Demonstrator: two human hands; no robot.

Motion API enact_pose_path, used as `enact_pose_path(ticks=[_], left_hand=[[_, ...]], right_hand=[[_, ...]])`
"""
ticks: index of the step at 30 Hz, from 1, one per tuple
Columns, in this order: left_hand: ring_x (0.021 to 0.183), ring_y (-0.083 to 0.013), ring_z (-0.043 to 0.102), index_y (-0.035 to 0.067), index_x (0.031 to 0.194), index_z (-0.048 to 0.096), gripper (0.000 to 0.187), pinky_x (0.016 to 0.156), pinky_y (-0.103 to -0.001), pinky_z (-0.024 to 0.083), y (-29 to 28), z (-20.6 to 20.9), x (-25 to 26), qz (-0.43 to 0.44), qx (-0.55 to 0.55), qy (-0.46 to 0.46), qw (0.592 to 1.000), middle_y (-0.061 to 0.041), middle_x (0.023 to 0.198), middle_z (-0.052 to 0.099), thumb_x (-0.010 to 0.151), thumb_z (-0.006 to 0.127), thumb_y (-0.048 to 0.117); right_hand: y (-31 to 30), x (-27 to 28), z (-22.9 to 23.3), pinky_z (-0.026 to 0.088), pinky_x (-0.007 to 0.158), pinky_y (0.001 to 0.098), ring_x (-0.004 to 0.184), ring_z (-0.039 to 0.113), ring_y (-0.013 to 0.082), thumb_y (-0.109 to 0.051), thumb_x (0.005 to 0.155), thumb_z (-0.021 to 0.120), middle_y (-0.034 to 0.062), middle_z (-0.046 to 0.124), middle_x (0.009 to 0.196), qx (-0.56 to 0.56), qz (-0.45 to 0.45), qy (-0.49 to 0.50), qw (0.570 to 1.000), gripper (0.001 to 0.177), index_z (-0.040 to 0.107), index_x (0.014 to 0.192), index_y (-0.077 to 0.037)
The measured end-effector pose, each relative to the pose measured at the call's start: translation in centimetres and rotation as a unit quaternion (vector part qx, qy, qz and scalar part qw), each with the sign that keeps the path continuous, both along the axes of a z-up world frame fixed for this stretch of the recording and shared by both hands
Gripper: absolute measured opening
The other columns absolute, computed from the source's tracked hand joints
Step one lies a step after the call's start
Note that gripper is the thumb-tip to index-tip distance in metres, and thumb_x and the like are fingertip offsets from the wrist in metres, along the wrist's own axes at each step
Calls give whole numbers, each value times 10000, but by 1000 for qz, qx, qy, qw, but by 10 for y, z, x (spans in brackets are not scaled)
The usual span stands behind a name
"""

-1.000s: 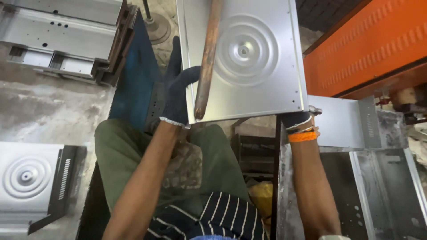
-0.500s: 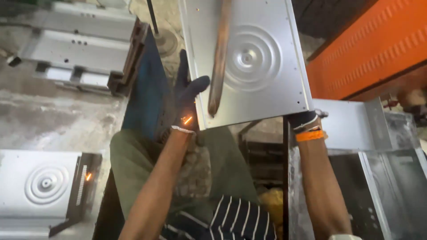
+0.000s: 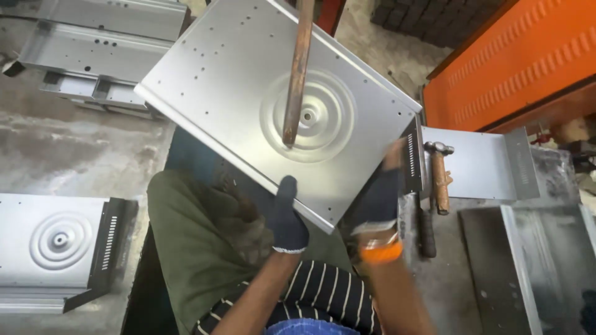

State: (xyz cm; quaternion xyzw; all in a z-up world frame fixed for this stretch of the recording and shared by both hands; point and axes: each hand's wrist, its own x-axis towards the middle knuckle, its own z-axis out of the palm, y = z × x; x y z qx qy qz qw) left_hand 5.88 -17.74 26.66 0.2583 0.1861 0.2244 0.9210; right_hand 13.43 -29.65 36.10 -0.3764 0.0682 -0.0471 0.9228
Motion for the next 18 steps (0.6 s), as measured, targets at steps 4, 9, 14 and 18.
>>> enact_pose_path(ticks=[4, 9, 14, 18], left_hand=[[1062, -204, 618, -24, 1403, 524, 559, 938, -362, 536, 4, 19, -4, 17, 73, 59, 995, -104, 1255, 630, 890, 722, 83], [1204, -320, 545, -89, 1442, 457, 694, 1035, -405, 476, 60, -68, 24, 143, 515, 211, 819, -226, 1385, 538, 896, 774, 202], [1454, -305, 431, 54, 1613, 177, 802, 1190, -401, 441, 188, 56, 54, 211, 401, 3, 891, -120, 1660, 285, 953, 632, 49], [1299, -271, 562, -4, 1429, 534, 393, 1122, -384, 445, 266, 1, 77, 110, 570, -28, 814, -125, 1407, 593, 1075, 484, 158]], right_hand=[[37, -53, 9, 545, 877, 367, 1003, 672, 219, -254, 957, 679, 86, 686, 1155, -106, 72, 94, 987, 424, 627, 1310, -24], [31, -46, -10, 565, 860, 371, 979, 693, 228, -204, 928, 691, 102, 702, 1141, -68, 87, 89, 990, 419, 626, 1294, -11], [20, -35, 0, 592, 853, 380, 958, 724, 239, -189, 851, 687, 97, 724, 1124, -75, 89, 88, 989, 481, 615, 1300, -33], [-11, -22, -5, 611, 823, 404, 896, 734, 266, -212, 862, 687, 149, 731, 1072, -143, 91, 91, 981, 455, 638, 1252, 18]])
